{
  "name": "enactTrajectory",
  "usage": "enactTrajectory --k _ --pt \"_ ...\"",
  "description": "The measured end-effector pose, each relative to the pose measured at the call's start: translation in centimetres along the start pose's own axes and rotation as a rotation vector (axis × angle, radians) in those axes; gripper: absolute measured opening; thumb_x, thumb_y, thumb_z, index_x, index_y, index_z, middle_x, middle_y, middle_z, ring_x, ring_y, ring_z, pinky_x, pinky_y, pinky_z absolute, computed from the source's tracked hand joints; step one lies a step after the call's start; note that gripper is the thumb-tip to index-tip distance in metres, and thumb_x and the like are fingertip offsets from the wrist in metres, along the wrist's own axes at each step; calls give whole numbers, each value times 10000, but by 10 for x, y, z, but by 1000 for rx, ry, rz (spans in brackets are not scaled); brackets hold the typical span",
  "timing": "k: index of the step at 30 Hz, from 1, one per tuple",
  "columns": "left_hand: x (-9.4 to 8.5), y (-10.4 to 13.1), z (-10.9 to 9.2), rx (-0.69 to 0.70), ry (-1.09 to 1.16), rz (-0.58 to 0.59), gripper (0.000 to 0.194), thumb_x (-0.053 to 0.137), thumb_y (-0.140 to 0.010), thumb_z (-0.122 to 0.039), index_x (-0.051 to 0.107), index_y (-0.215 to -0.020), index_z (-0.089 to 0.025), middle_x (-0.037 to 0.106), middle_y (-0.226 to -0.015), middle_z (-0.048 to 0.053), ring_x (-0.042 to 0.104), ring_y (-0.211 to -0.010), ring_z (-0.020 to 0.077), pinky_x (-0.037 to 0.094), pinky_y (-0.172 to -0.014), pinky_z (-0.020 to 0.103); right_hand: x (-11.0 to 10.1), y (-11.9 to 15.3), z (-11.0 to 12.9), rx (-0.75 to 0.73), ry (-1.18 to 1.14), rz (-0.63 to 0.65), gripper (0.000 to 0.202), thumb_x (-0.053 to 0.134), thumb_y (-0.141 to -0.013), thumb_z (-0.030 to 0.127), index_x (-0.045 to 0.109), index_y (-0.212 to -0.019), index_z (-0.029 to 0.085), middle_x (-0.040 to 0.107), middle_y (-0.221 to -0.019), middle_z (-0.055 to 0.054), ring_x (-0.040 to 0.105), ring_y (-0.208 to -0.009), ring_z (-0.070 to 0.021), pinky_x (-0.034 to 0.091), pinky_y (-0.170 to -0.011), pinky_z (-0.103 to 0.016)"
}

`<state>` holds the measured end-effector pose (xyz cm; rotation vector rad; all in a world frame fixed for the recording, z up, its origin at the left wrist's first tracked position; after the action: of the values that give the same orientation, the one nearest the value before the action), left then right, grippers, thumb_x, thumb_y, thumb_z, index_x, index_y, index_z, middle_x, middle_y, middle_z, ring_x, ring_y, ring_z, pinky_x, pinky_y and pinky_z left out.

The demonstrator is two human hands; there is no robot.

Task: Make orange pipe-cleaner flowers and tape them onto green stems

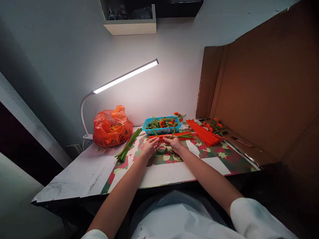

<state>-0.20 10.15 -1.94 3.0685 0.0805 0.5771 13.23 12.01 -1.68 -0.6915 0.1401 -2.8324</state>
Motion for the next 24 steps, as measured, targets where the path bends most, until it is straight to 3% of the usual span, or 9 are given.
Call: enactTrajectory --k 10,20,24 --pt "3 0 -1 44 -84 27 223 730 -684 -342 662 -757 -143 668 -709 64 656 -662 160 568 -665 288 2 2 4 -61 65 -4 362 872 -397 343 693 -654 161 706 -669 -34 679 -714 -210 537 -772 -393" --pt "8 4 3 -73 -7 74 146 746 -680 -217 678 -766 -121 703 -788 92 652 -653 137 559 -620 240 2 4 8 -60 106 -2 366 871 -375 344 690 -638 166 703 -659 -24 661 -675 -189 531 -755 -381" --pt "5 3 5 -69 -22 47 232 792 -638 -268 669 -764 -117 692 -715 77 636 -595 123 549 -590 230 1 4 7 -55 107 -16 354 868 -380 335 683 -630 166 704 -669 -29 664 -691 -191 528 -759 -376"
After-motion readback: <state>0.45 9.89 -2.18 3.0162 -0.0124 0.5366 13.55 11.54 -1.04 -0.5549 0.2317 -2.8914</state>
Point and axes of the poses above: each hand's wrist, its own y-axis away from the middle knuckle, its own x-axis out of the palm, z = x × y, the point moved 8 cm from there along -y, towards the middle knuckle
